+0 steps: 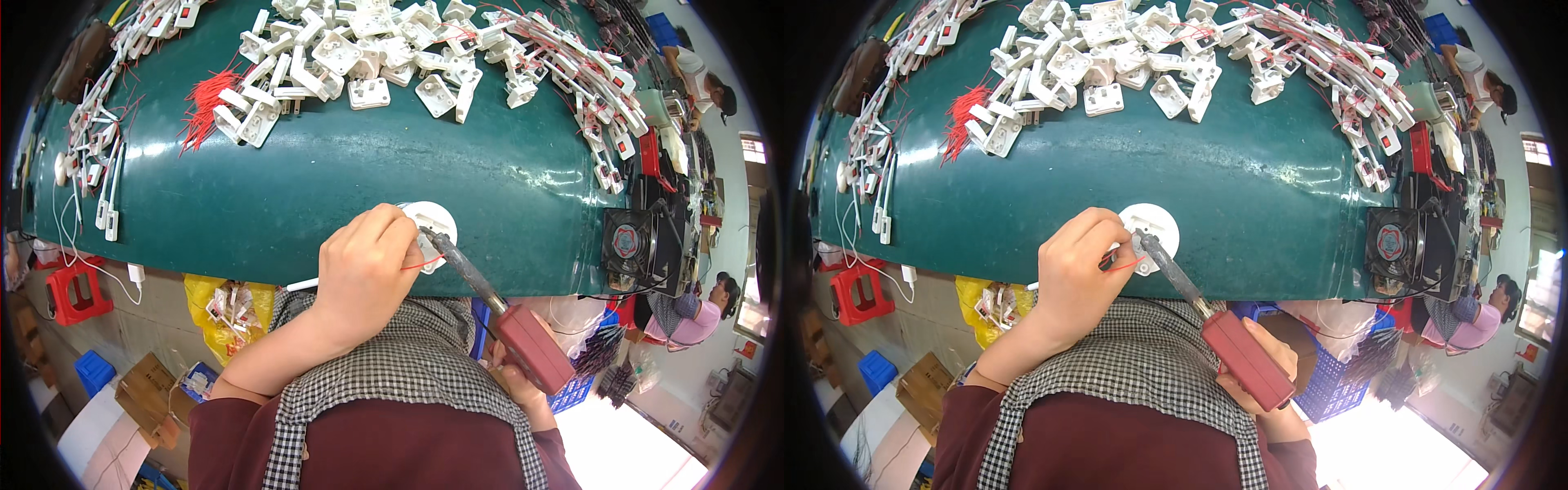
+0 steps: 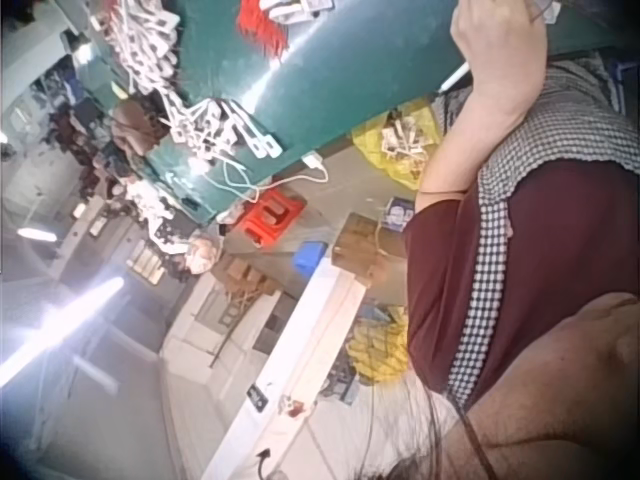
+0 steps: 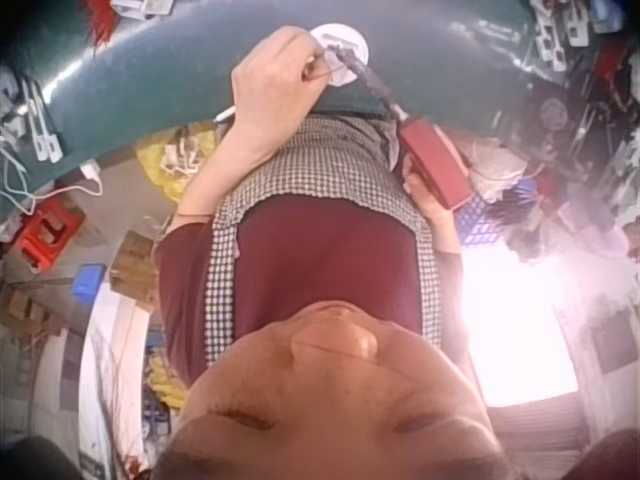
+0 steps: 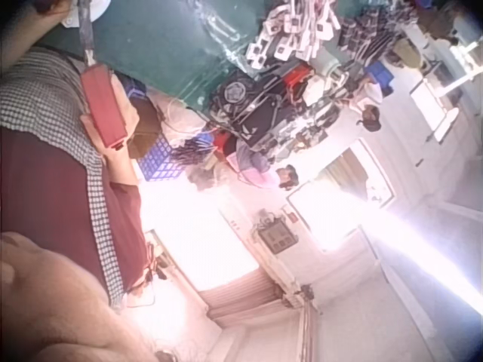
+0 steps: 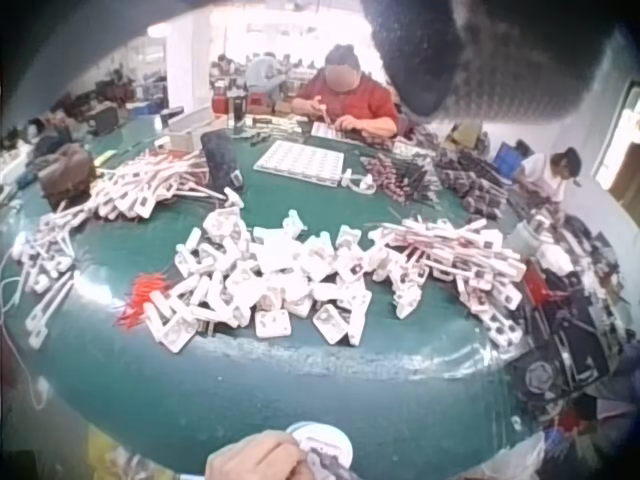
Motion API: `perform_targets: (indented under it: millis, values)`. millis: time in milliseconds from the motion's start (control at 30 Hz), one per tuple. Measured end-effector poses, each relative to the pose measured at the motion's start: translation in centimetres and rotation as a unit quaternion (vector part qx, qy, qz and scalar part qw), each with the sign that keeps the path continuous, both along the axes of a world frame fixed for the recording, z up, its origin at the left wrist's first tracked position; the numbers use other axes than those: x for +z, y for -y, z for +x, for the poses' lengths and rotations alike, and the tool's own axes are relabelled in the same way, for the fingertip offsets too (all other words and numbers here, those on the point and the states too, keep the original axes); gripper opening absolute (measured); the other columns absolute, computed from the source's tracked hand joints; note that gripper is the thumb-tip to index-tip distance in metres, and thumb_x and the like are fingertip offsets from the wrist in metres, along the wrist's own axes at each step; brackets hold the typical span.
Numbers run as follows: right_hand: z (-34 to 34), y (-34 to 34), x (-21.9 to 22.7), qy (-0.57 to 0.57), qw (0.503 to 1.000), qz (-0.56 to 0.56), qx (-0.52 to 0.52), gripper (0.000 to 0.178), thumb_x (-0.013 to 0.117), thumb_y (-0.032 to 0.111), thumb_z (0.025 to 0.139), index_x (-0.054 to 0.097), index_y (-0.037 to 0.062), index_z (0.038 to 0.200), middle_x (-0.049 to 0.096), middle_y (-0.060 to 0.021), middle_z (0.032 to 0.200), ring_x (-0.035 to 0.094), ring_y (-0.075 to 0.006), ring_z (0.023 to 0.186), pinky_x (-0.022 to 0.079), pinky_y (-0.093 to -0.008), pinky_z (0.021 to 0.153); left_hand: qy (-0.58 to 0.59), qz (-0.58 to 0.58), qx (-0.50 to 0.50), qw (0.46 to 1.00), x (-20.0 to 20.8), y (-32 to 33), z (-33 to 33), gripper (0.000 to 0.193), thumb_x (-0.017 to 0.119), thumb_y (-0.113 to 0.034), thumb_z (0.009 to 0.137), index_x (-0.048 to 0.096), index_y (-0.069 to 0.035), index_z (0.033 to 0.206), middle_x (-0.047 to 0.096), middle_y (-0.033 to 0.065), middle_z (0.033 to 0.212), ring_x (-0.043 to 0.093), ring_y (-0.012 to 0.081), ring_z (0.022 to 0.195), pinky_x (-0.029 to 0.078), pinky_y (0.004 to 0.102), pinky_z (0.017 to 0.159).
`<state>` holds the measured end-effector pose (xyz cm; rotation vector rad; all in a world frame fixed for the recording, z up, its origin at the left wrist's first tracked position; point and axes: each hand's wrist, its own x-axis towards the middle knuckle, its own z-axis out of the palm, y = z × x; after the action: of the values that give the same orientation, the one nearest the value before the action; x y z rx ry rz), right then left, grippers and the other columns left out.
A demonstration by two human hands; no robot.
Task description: The person solders wires into small white plastic electronic housings on an assembly line. This is done using a soldering iron and solder wire.
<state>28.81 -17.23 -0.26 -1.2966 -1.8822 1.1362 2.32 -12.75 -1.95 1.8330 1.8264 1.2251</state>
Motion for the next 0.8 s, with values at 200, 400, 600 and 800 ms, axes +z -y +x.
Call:
perform_targets:
  millis: [200, 400, 600, 800]
  values:
    - [0.5, 0.2, -0.2, -0.024, 0.999, -0.030, 0.005, 0.066, 0.082, 0.019, 0.066, 0.053, -0.0058, 0.120, 0.068, -0.0129, 0.089, 0.065, -0.0168, 0.063, 0.050, -0.0257, 0.057, 0.002, -0.006, -0.007, 1.000, 0.1, 0.0, 0.0, 0.019, 0.069, 0.005, 0.062, 0.055, -0.003, 0.073, 0.059, 0.0061, 0.076, 0.057, 0.0221, 0.061, 0.046, 0.0308, 0.050]
    - [0.7, -0.5, -1.0, -0.010, 0.997, 0.052, 0.053, 0.069, 0.083, 0.027, 0.068, 0.053, -0.0061, 0.120, 0.068, -0.0145, 0.091, 0.065, -0.0185, 0.066, 0.051, -0.0264, 0.060, -0.001, -0.006, -0.007, 1.000, 0.2, 0.0, 0.0, 0.019, 0.069, 0.004, 0.062, 0.055, -0.003, 0.073, 0.059, 0.0062, 0.076, 0.057, 0.0224, 0.061, 0.046, 0.0312, 0.050]
    - [-0.3, -0.8, -0.2, -0.020, 0.995, 0.066, 0.066, 0.070, 0.083, 0.027, 0.068, 0.052, -0.0067, 0.121, 0.068, -0.0154, 0.092, 0.066, -0.0200, 0.068, 0.052, -0.0270, 0.061, -0.002, -0.008, -0.005, 1.000, 0.2, 0.0, 0.1, 0.019, 0.069, 0.004, 0.062, 0.055, -0.003, 0.073, 0.059, 0.0062, 0.076, 0.057, 0.0227, 0.061, 0.046, 0.0315, 0.051]
    - [-0.6, -0.3, -0.2, 0.020, 0.999, 0.032, 0.010, 0.067, 0.072, 0.048, 0.075, 0.056, -0.0076, 0.110, 0.064, -0.0117, 0.088, 0.063, -0.0187, 0.075, 0.050, -0.0283, 0.071, -0.010, -0.006, -0.002, 1.000, 0.3, 0.0, 0.1, 0.019, 0.068, 0.004, 0.062, 0.054, -0.003, 0.073, 0.059, 0.0064, 0.077, 0.058, 0.0235, 0.062, 0.046, 0.0320, 0.052]
